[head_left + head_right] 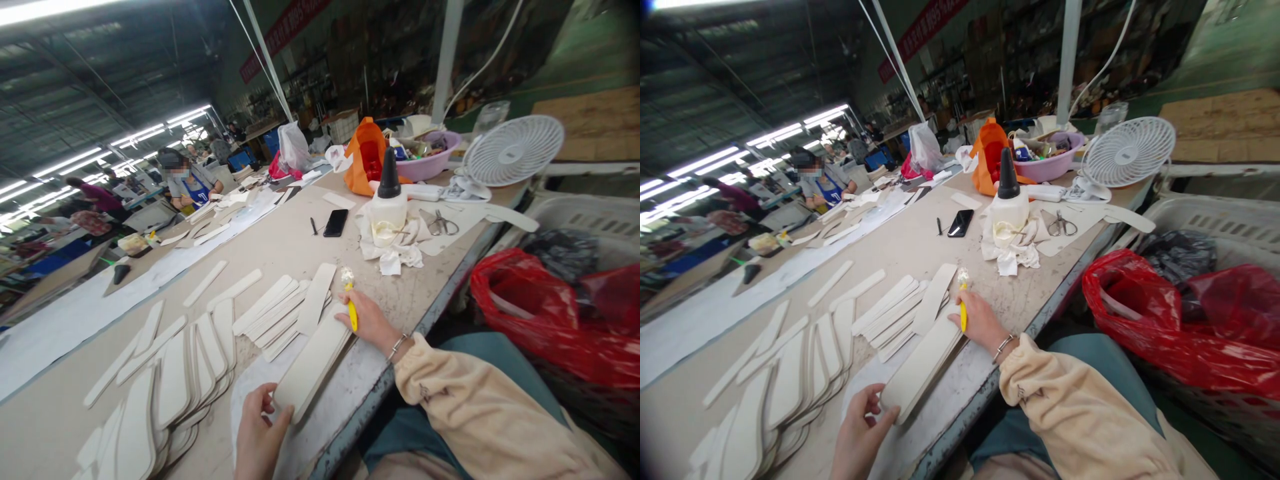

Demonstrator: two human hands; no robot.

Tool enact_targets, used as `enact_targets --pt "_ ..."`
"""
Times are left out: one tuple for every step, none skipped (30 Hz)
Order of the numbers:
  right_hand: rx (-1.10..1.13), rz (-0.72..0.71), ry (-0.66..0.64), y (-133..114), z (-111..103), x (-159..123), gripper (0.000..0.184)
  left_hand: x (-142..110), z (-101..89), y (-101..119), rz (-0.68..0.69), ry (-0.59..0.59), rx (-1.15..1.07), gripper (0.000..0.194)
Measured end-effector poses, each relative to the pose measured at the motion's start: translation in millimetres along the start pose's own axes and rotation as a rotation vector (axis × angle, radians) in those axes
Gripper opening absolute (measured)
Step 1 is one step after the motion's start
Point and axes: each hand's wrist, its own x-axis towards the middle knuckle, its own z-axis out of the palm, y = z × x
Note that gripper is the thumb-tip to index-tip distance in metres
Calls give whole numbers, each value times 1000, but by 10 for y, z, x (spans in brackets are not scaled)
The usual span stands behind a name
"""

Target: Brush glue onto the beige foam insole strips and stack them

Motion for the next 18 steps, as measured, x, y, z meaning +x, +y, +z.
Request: enact_targets --pt "11 3 4 -5 -10 0 23 3 0 16 -14 10 -13 52" --pt "22 5 5 -9 -20 -1 23 2 -1 33 -25 25 -24 51" --pt "30 5 3 -12 -31 -2 24 -3 -1 48 -31 34 -33 49" --pt "38 3 -3 -15 -42 -4 24 -9 -2 62 -33 45 -46 47" --pt "47 -2 -10 -17 -52 -6 23 -16 -2 74 -36 52 -69 45" --pt "58 -8 -15 -18 -61 -7 23 -22 -3 86 -47 52 -102 44" --pt "72 -10 -13 -18 -68 -8 23 -27 -4 98 -62 42 -155 43" --pt "90 -9 -6 -17 -75 -9 23 -30 -6 112 -82 26 -225 43" --pt "114 -5 6 -16 -80 -8 23 -30 -10 130 -102 16 -309 45" --pt "142 2 21 -14 -87 -6 24 -25 -16 152 -118 17 -402 47" --pt "176 12 34 -14 -94 -4 25 -16 -26 181 -132 18 -504 49" --pt "214 22 44 -16 -103 -2 25 -1 -40 217 -142 25 -613 52" --pt "258 30 50 -19 -115 0 25 20 -55 260 -150 30 -722 53" --pt "303 36 58 -25 -131 1 26 46 -71 311 -155 33 -823 51" --pt "347 39 66 -32 -149 1 27 76 -86 369 -156 31 -913 47" --pt "389 40 73 -41 -171 0 28 109 -99 431 -156 32 -987 41" --pt "427 39 75 -50 -195 -3 29 144 -108 495 -154 41 -1043 34" --pt "462 41 75 -59 -219 -6 30 177 -114 559 -150 55 -1085 29"
